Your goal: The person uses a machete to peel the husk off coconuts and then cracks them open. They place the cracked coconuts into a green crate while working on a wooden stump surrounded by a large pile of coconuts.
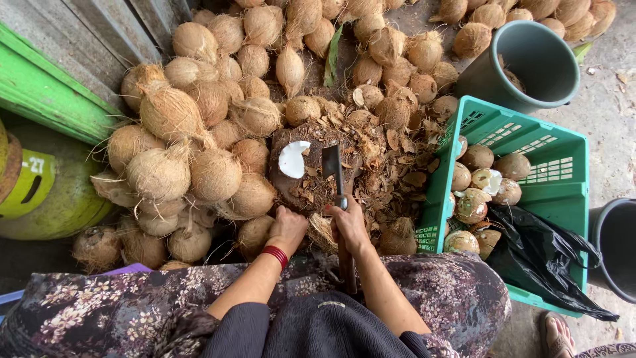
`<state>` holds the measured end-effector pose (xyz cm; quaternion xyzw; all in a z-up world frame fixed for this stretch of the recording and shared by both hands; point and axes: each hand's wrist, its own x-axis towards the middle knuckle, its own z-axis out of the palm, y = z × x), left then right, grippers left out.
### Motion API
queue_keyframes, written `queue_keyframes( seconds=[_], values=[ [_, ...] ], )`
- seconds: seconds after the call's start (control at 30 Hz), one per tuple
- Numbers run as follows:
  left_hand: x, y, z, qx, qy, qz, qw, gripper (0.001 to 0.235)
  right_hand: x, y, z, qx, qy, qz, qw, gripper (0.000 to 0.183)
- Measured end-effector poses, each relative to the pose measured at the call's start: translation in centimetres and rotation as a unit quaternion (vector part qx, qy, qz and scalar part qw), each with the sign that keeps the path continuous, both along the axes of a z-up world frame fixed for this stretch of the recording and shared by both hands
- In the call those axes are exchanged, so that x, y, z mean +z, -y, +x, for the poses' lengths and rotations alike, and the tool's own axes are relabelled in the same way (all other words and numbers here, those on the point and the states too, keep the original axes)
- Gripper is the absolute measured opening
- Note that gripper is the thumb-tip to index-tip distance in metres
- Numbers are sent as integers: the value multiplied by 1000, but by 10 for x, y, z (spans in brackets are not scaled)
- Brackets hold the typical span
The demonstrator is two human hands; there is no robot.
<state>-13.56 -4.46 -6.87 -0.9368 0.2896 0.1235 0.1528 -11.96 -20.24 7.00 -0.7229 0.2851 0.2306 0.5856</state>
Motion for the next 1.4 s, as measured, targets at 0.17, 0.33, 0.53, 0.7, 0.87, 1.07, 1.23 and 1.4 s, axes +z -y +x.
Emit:
queue_keyframes(
  seconds=[0.17, 0.33, 0.53, 0.7, 0.87, 1.07, 1.23, 1.4],
  values=[
    [-35, 2, -3, -98, 30, 47, 994, 30, -2, 0, -1, 33, -13, 10, 999, 45],
    [-34, 2, -4, -175, 24, 48, 983, 20, -18, 3, 9, -7, -1, 45, 999, 43],
    [61, -9, -2, 88, -108, -239, 961, 21, 17, 10, 1, 15, 185, 93, 978, 33],
    [162, -31, 37, 438, -248, -702, 504, 20, 101, 22, 2, 28, 337, 184, 923, 31],
    [205, -49, 28, 309, -360, -858, 196, 38, 166, 8, 3, 79, 307, 187, 930, 38],
    [231, -63, 6, 215, -440, -871, -27, 47, 221, 11, -57, 150, 290, 275, 904, 68],
    [282, -63, -9, 158, -482, -860, -65, 45, 248, 15, -84, 301, 226, 324, 868, 111],
    [295, -51, -14, 178, -443, -878, -5, 46, 225, -17, -84, 370, 292, 148, 870, 104]
  ],
)
